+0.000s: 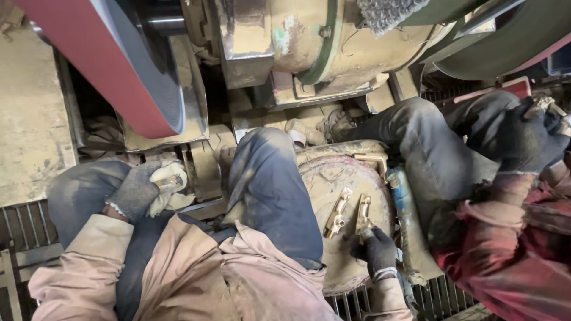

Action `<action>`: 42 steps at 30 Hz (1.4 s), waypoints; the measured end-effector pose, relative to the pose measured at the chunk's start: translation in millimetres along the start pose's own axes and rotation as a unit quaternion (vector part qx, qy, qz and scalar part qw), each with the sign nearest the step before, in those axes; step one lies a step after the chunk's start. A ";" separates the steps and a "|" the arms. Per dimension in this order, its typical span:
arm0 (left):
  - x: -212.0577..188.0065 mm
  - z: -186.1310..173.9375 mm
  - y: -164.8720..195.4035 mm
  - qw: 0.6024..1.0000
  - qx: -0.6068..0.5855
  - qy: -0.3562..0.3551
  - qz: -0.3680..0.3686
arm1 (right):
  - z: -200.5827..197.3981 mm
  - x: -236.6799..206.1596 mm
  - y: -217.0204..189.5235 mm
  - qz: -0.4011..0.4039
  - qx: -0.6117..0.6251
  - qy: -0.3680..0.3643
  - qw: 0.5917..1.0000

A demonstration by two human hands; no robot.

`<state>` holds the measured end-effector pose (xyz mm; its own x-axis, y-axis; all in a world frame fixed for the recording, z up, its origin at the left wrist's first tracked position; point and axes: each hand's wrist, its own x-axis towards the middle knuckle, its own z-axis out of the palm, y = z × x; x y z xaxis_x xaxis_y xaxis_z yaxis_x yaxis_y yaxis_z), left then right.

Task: The person sits at a belt sander and repeatedly presses small brass-colored metal parts against the moving belt to smooth or polish their surfaces. They handle the parts one at a time, rotating them to contact different edges, then place finished pieces on a nearby cardboard surface.

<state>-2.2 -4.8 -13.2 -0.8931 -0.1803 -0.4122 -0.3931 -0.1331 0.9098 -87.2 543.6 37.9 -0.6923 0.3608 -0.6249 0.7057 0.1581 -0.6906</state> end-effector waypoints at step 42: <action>-60.5 -207.8 45.4 0.706 0.133 0.695 0.035 | 258.1 -103.8 -145.2 -0.584 -0.280 -0.251 0.720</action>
<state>79.5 -202.5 43.1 0.0927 -0.9839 0.1529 -0.5503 0.0773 0.8314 -156.6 245.9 109.1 -0.7301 -0.6742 0.1116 -0.5481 0.4802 -0.6848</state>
